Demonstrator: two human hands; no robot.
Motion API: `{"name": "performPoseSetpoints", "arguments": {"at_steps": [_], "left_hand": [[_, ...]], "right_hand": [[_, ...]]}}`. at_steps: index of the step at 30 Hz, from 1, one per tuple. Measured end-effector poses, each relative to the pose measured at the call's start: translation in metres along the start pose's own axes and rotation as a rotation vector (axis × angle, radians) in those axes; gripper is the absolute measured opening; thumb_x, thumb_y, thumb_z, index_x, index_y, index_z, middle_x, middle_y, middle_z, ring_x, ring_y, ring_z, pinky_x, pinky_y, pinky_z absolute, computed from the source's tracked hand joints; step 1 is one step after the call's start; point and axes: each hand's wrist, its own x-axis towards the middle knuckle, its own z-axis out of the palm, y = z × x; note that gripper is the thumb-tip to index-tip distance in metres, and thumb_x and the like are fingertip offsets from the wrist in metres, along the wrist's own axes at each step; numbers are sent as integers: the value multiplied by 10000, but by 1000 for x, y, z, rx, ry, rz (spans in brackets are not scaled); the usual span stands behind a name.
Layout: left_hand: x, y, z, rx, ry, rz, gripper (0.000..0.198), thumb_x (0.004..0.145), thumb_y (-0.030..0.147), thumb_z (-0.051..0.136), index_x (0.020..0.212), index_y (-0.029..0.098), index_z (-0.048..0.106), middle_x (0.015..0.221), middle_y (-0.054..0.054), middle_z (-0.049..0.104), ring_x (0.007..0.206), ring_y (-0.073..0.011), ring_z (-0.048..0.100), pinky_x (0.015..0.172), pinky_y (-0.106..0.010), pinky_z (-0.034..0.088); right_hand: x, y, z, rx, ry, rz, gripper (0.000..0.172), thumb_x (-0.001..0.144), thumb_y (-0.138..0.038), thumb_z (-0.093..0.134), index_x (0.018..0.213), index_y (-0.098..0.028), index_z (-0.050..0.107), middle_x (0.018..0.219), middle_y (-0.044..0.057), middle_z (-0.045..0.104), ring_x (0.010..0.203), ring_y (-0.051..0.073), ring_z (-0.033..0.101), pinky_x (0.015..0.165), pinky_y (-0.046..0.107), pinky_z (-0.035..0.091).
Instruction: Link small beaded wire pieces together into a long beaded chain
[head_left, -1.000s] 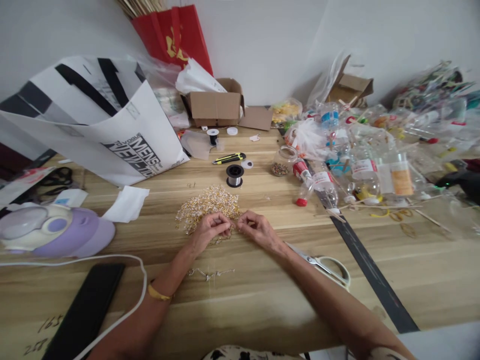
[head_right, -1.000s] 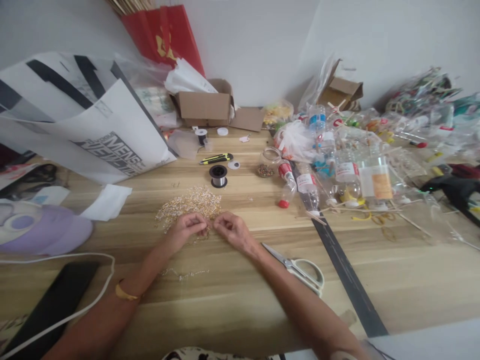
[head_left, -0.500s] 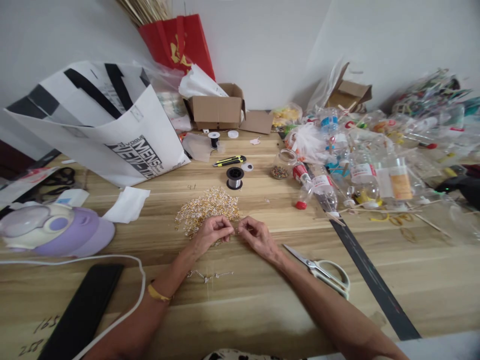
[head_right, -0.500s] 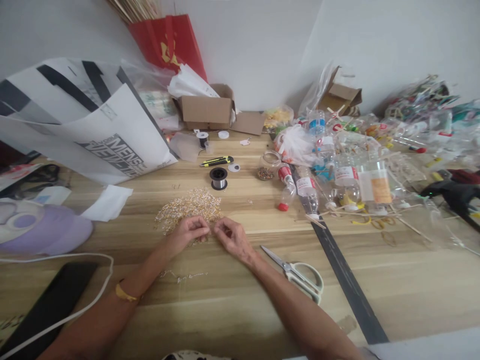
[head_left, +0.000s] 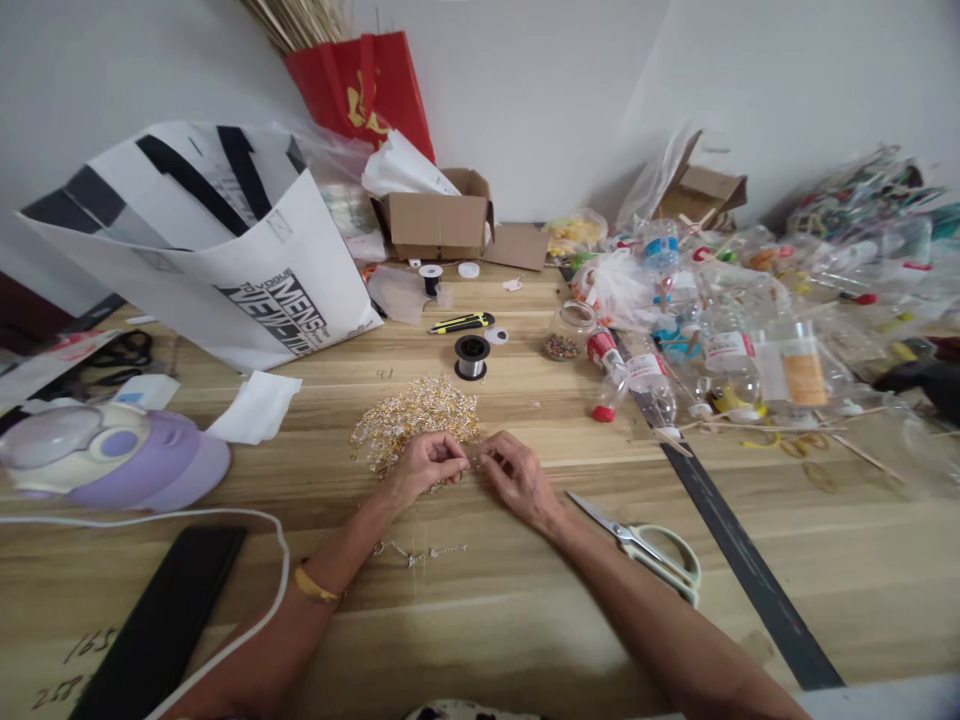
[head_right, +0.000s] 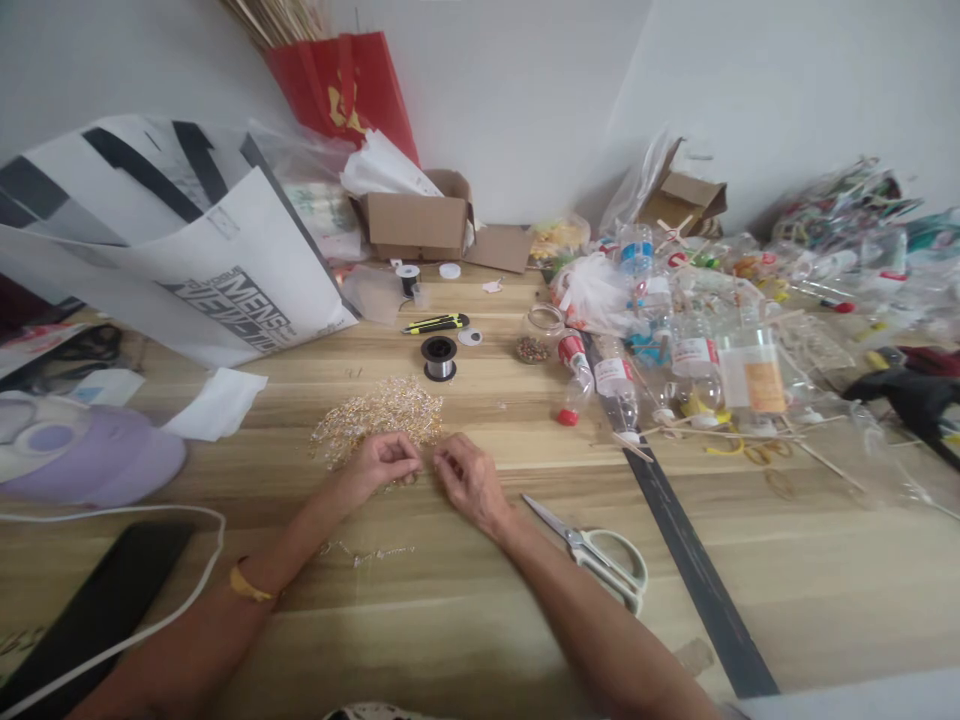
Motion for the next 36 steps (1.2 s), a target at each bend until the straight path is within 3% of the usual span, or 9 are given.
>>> {"name": "performPoseSetpoints", "arguments": {"at_steps": [3, 6, 8, 10, 14, 24, 30, 36], "left_hand": [[2, -2, 1, 6, 22, -1, 241, 646, 296, 749, 684, 121, 588, 552, 7, 608, 503, -94, 554, 522, -213, 447], [3, -5, 3, -9, 25, 10, 259, 637, 305, 759, 681, 121, 582, 547, 8, 603, 503, -97, 553, 518, -215, 442], [4, -6, 3, -12, 24, 20, 264, 635, 307, 761, 678, 122, 578, 541, 10, 596, 504, -97, 549, 521, -216, 438], [4, -6, 4, -10, 24, 23, 263, 635, 302, 762, 669, 124, 571, 541, 13, 593, 507, -97, 547, 528, -217, 438], [3, -5, 4, -12, 29, 28, 252, 642, 295, 753, 664, 127, 567, 557, 11, 598, 522, -98, 552, 550, -226, 449], [3, -7, 4, 9, 19, 43, 219, 691, 298, 716, 698, 123, 585, 582, 8, 597, 541, -97, 553, 558, -220, 445], [1, -12, 8, 145, 36, 138, 150, 715, 241, 683, 688, 126, 592, 666, -13, 613, 621, -119, 578, 598, -228, 464], [-1, -15, 14, 277, 41, 168, 119, 744, 235, 643, 704, 130, 603, 719, -39, 644, 671, -145, 610, 653, -255, 498]], "right_hand": [[-3, 3, 1, -82, 50, -106, 220, 906, -208, 493, 1106, -187, 583, 1139, 114, 586, 594, 96, 548, 555, 246, 478], [-5, 4, 2, -111, 52, -192, 315, 916, -173, 473, 1225, -206, 523, 1224, 130, 561, 774, 148, 622, 652, 275, 535], [-5, 3, 4, -96, 21, -241, 312, 925, -164, 459, 1228, -203, 522, 1195, 129, 584, 964, 189, 617, 756, 302, 545], [-4, 2, 5, -67, -21, -262, 276, 936, -166, 447, 1192, -196, 546, 1113, 119, 623, 1007, 192, 610, 824, 318, 535], [-3, 2, 7, -17, -40, -236, 198, 945, -182, 444, 1058, -183, 607, 933, 88, 650, 865, 167, 631, 787, 296, 529], [-4, -1, 7, 40, -8, -65, 167, 921, -248, 496, 879, -167, 635, 788, 51, 648, 671, 135, 577, 624, 244, 472], [-5, -3, 8, 103, -36, 8, 217, 908, -324, 529, 1025, -160, 609, 685, 2, 588, 565, 106, 509, 517, 208, 413], [-6, 0, 6, 54, -66, -47, 201, 934, -300, 493, 1074, -178, 568, 751, 18, 638, 646, 128, 583, 624, 231, 468]]}}
